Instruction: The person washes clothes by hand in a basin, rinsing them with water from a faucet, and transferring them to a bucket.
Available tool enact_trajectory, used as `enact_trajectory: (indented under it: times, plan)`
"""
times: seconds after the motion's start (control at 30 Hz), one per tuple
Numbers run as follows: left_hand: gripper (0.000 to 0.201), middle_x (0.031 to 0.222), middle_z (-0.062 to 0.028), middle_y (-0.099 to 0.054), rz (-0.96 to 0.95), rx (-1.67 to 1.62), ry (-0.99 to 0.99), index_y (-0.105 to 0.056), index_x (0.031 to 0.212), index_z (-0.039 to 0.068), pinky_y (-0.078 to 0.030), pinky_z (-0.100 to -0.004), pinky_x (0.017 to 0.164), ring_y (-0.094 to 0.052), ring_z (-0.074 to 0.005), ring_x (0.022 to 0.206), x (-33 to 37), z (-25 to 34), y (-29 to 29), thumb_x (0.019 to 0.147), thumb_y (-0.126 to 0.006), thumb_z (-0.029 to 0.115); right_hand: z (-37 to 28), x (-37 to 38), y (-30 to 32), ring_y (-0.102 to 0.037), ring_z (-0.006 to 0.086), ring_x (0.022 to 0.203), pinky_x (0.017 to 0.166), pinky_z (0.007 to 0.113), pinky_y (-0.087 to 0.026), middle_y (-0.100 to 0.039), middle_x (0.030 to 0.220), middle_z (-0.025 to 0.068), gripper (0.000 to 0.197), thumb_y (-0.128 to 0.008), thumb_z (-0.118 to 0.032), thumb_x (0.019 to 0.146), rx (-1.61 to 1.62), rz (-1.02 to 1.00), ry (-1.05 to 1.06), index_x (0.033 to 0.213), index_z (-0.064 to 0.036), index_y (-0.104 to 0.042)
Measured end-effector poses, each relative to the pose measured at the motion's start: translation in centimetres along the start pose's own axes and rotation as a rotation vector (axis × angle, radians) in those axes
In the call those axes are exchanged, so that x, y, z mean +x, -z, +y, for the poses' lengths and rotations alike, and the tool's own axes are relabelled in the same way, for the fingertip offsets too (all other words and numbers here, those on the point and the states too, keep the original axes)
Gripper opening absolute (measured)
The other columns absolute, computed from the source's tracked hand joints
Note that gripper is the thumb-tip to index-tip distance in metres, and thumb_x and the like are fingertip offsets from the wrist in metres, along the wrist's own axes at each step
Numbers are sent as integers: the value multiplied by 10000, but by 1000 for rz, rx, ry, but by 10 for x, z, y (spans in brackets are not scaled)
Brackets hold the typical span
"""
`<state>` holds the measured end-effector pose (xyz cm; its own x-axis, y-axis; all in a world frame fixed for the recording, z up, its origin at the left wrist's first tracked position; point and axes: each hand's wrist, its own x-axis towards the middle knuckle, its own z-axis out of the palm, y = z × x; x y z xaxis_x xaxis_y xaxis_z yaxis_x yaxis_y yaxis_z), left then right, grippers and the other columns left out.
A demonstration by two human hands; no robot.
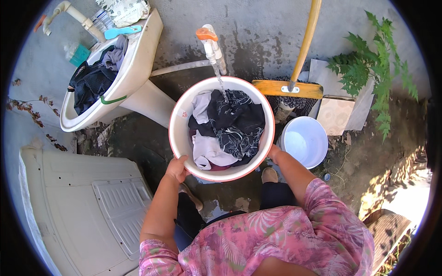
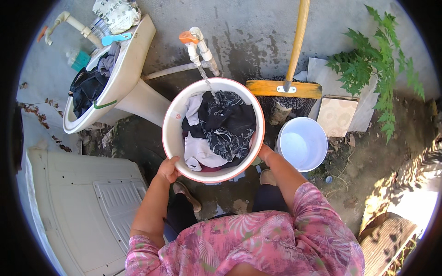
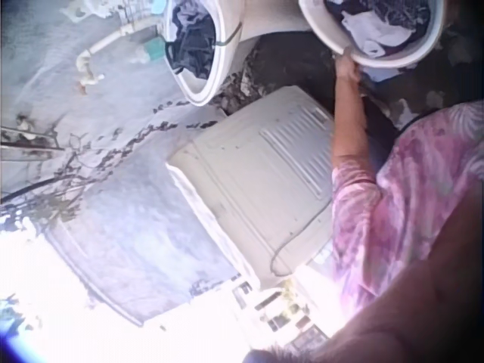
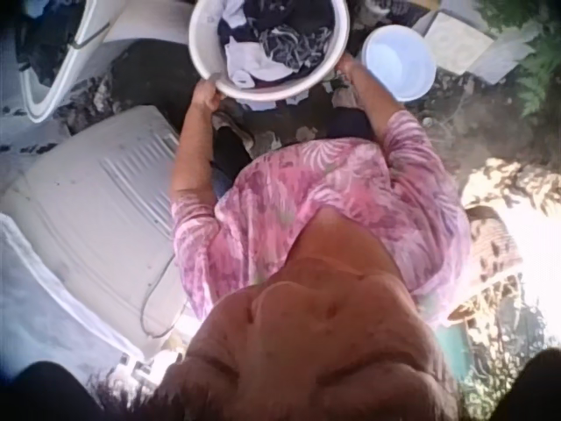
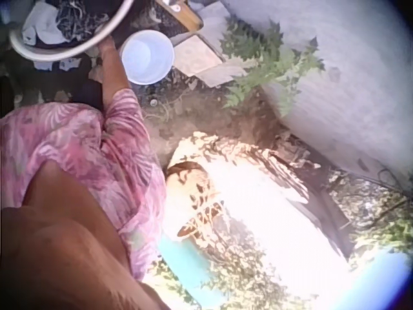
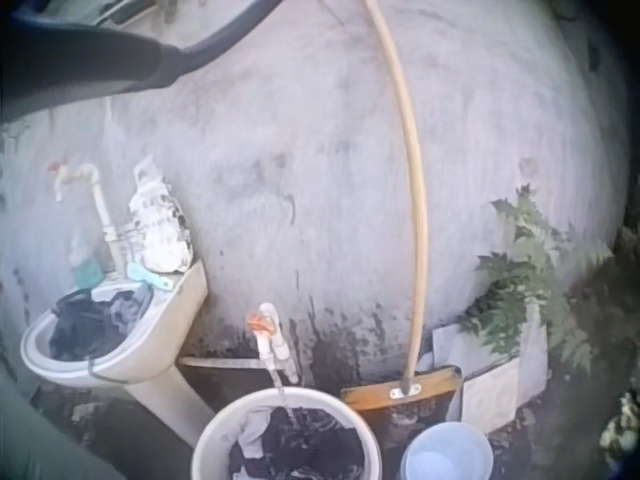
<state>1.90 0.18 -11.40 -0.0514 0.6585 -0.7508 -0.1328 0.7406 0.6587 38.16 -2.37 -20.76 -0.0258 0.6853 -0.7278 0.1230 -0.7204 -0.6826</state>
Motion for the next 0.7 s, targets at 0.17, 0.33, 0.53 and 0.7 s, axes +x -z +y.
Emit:
enact_trajectory:
  times: [0.17,0.33,0.53,0.7]
  plan:
    - [341,1044,-145,-555,-18,4,-3,-430,1158,31,-528,-450,681,-598,-294,842,-8,1,-9,829,-498,89,14,9,-2,-529,194,952,818,300,-409,-570,1057,80,408,-535,-168,831,103,-10,-65,1229,-148,-445]
    - [336,1037,-145,-558,-30,-48,93,-424,1158,12,-535,-437,712,-591,-291,882,-26,-18,-10,840,-498,94,28,7,-4,-540,183,871,759,299,-426,-582,986,74,350,-535,-164,826,191,-24,-84,1170,-125,-482]
    - [378,1068,-117,-549,-125,56,146,-424,1180,68,-478,-443,813,-584,-273,912,-33,0,3,858,-557,215,23,-1,16,-553,169,774,689,299,-447,-596,901,68,286,-536,-160,819,303,-80,-66,1098,-97,-527]
    - [606,1179,-70,-488,421,264,-210,-355,1308,85,-364,-357,871,-439,-197,1075,-33,88,8,781,-617,232,-18,-22,60,-563,171,803,738,282,-455,-598,977,120,359,-506,-100,815,185,817,278,1169,-40,-500]
